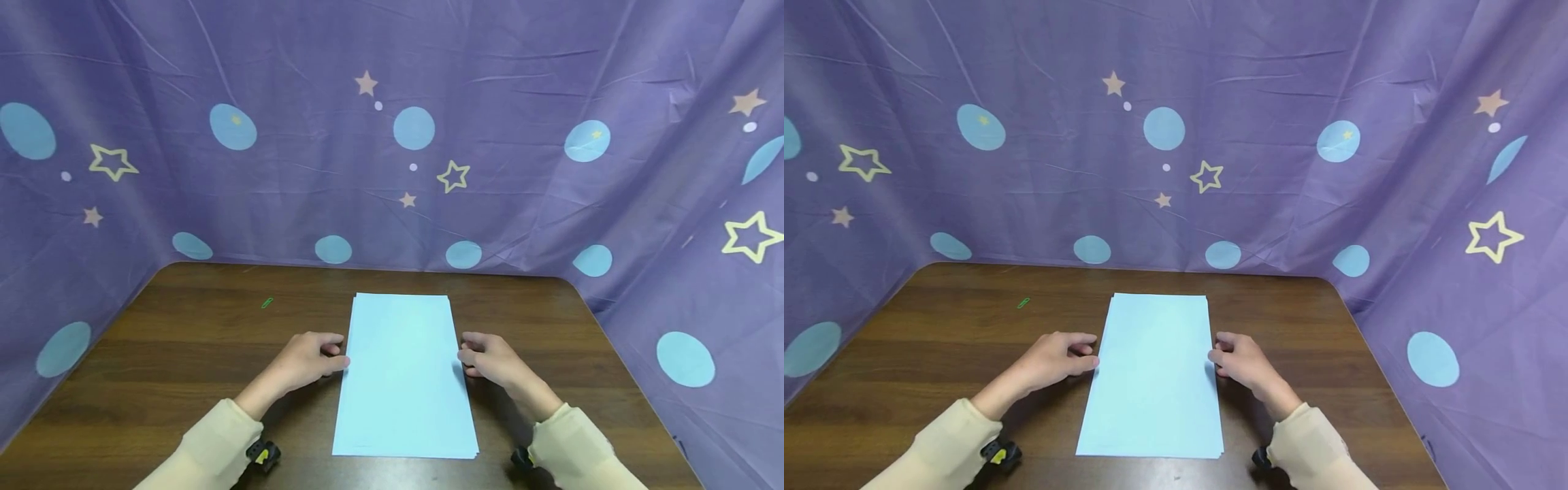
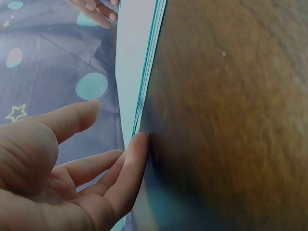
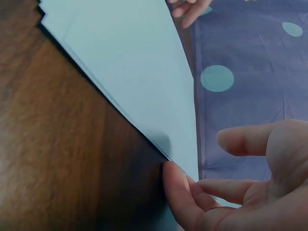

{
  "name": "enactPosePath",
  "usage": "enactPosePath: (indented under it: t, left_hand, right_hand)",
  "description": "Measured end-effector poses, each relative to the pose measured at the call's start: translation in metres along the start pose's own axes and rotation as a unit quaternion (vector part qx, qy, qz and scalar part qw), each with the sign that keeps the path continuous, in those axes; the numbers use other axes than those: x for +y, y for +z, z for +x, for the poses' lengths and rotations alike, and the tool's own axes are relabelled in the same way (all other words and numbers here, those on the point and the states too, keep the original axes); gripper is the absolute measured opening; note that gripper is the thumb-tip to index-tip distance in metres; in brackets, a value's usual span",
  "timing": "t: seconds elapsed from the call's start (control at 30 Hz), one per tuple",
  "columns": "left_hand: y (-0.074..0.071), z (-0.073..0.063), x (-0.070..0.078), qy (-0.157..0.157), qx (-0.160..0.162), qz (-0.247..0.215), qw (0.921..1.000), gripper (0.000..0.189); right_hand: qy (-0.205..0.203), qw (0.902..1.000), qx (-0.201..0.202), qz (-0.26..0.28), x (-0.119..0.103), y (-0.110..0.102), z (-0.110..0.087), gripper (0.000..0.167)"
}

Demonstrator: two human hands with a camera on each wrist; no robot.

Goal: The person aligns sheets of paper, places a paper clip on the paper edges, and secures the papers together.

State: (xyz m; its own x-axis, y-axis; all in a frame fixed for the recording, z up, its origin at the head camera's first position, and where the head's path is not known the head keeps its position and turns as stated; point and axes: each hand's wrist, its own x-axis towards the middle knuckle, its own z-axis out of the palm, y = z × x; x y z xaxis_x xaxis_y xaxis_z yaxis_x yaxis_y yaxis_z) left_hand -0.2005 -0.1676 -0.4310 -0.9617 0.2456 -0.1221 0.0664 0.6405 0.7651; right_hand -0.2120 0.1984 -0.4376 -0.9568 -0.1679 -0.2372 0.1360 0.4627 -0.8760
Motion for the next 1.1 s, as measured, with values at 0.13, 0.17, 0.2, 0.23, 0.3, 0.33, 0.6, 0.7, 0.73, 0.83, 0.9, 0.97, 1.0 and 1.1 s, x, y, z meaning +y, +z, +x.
enactPosePath:
  t: [0.13, 0.17, 0.2, 0.23, 0.3, 0.33, 0.6, 0.7, 0.73, 0.83, 0.9, 0.97, 1.0, 1.1]
  left_hand:
    - [-0.002, 0.001, 0.000, -0.015, -0.019, -0.028, 0.9993, 0.061]
    - [-0.003, 0.002, 0.000, -0.018, -0.023, -0.034, 0.9990, 0.062]
    - [-0.003, 0.002, 0.000, -0.022, -0.027, -0.039, 0.9987, 0.062]
    - [-0.004, 0.003, 0.000, -0.026, -0.030, -0.043, 0.9983, 0.063]
    - [-0.004, 0.003, 0.002, -0.032, -0.036, -0.052, 0.9975, 0.063]
    - [-0.004, 0.004, 0.003, -0.037, -0.039, -0.056, 0.9969, 0.064]
    - [-0.010, 0.006, 0.005, -0.061, -0.091, -0.123, 0.9864, 0.068]
    - [-0.013, 0.008, 0.005, -0.069, -0.107, -0.146, 0.9812, 0.069]
    - [-0.014, 0.009, 0.005, -0.071, -0.111, -0.151, 0.9797, 0.069]
    - [-0.015, 0.011, 0.004, -0.079, -0.122, -0.167, 0.9753, 0.070]
    - [-0.016, 0.012, 0.004, -0.084, -0.128, -0.176, 0.9724, 0.070]
    - [-0.016, 0.013, 0.003, -0.088, -0.132, -0.185, 0.9698, 0.070]
    - [-0.016, 0.013, 0.003, -0.090, -0.134, -0.189, 0.9685, 0.070]
    - [-0.018, 0.013, 0.002, -0.096, -0.137, -0.200, 0.9654, 0.070]
  right_hand:
    - [0.007, 0.9999, -0.005, 0.007, 0.001, 0.000, -0.001, 0.057]
    - [0.010, 0.9999, -0.006, 0.011, 0.001, 0.000, -0.001, 0.056]
    - [0.013, 0.9998, -0.008, 0.014, 0.000, 0.001, -0.001, 0.056]
    - [0.017, 0.9996, -0.012, 0.018, 0.000, 0.001, -0.001, 0.055]
    - [0.025, 0.9991, -0.019, 0.030, -0.002, 0.000, -0.001, 0.055]
    - [0.030, 0.9986, -0.023, 0.037, -0.002, 0.000, -0.001, 0.054]
    - [0.056, 0.9933, -0.059, 0.082, -0.005, -0.005, 0.000, 0.056]
    - [0.062, 0.9925, -0.061, 0.086, -0.005, -0.006, 0.001, 0.057]
    - [0.062, 0.9923, -0.063, 0.087, -0.005, -0.006, 0.001, 0.057]
    - [0.061, 0.9913, -0.067, 0.095, -0.004, -0.007, 0.001, 0.058]
    - [0.060, 0.9908, -0.069, 0.100, -0.003, -0.007, 0.001, 0.058]
    - [0.060, 0.9900, -0.074, 0.104, -0.003, -0.008, 0.001, 0.059]
    - [0.060, 0.9899, -0.076, 0.104, -0.003, -0.009, 0.001, 0.059]
    - [0.064, 0.9890, -0.077, 0.109, -0.003, -0.009, 0.001, 0.060]
